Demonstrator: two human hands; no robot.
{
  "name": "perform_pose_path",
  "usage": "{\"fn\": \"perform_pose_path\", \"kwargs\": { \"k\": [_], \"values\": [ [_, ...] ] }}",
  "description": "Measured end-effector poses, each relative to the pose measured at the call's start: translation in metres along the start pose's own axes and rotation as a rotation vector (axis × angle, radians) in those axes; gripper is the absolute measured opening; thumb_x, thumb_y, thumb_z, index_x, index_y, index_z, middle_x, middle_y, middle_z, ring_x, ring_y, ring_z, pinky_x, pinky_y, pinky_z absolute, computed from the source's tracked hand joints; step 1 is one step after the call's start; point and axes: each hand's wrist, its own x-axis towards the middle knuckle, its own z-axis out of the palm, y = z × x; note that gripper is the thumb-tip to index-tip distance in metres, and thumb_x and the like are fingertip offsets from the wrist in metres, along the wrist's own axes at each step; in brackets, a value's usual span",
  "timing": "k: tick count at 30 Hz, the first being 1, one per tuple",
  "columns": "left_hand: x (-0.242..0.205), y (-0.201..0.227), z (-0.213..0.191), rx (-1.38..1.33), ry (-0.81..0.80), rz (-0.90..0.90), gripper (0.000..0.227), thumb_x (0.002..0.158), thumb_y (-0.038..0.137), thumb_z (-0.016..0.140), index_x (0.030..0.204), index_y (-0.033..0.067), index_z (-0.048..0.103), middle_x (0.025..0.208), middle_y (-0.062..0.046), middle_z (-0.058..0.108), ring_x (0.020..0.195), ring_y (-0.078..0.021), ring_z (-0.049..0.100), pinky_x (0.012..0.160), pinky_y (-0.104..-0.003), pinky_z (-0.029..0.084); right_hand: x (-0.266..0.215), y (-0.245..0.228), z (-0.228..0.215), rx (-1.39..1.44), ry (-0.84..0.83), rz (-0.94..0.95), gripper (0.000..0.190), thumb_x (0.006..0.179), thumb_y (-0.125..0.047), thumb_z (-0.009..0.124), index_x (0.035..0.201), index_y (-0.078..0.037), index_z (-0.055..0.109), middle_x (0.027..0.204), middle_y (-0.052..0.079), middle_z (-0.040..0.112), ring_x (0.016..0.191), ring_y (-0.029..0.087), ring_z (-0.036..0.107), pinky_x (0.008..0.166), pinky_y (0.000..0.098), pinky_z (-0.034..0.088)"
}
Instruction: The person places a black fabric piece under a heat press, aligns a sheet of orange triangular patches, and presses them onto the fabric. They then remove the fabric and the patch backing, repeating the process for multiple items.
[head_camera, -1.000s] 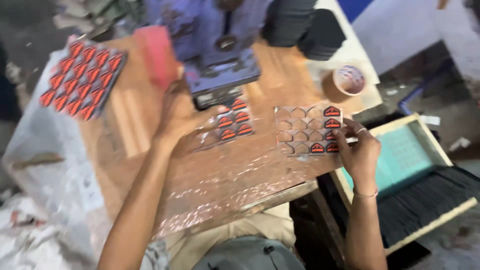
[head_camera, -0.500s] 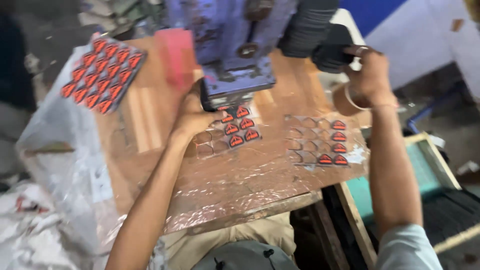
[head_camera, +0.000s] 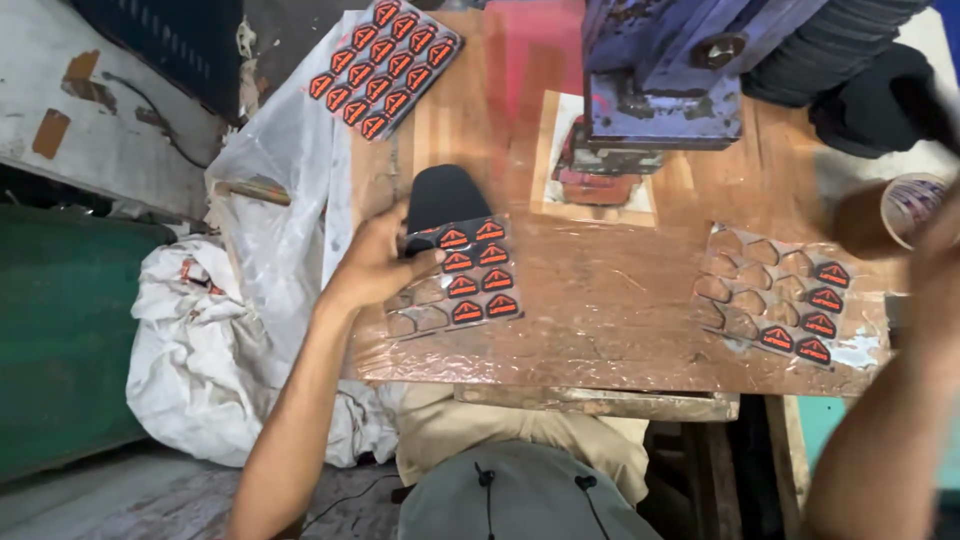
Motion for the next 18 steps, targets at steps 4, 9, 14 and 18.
{"fn": "perform_pose_path", "kwargs": {
  "k": [4,9,14,18],
  "values": [
    [-0.004,-0.011,-0.020,0.033,-0.053,-0.060,0.062,0.082,0.007,0.081,0.138,0.0005,0.056,0.110,-0.008,0.074,0.100,-0.0130,0.067,0.089,-0.033,0.056,-0.085,-0.170,-0.015,-0.039,-0.117,-0.192,0.048,0.088,-0.022,0.068,0.130,0.000,0.060,0.123,0.021,0.058,0.113,0.042,0.052,0.095,0.0525,0.039],
    [0.030,0.037,-0.016,0.401,-0.063,-0.226,0.082,0.074,0.018,0.087,0.145,0.0035,0.047,0.102,-0.011,0.074,0.100,-0.0271,0.069,0.092,-0.044,0.054,-0.086,-0.220,-0.007,0.342,-0.157,-0.322,0.076,0.092,-0.047,0.062,0.146,0.003,0.046,0.156,0.021,0.041,0.146,0.041,0.034,0.120,0.0610,0.021],
    [0.070,0.048,0.070,0.690,0.115,0.330,0.081,0.083,0.035,0.082,0.148,0.0002,0.047,0.148,-0.024,0.052,0.138,-0.0423,0.047,0.113,-0.054,0.038,0.012,-0.206,0.025,0.285,-0.194,-0.523,0.078,0.100,-0.053,0.054,0.151,0.004,0.043,0.162,0.023,0.037,0.151,0.041,0.032,0.125,0.0555,0.020],
    [0.074,0.020,0.121,0.740,0.094,0.461,0.080,0.090,0.044,0.073,0.150,-0.0017,0.046,0.154,-0.024,0.045,0.143,-0.0444,0.038,0.115,-0.060,0.030,0.023,-0.196,0.032,0.239,-0.253,-0.493,0.077,0.100,-0.054,0.054,0.152,0.002,0.043,0.160,0.022,0.039,0.150,0.035,0.035,0.125,0.0559,0.019]
  ]
}}
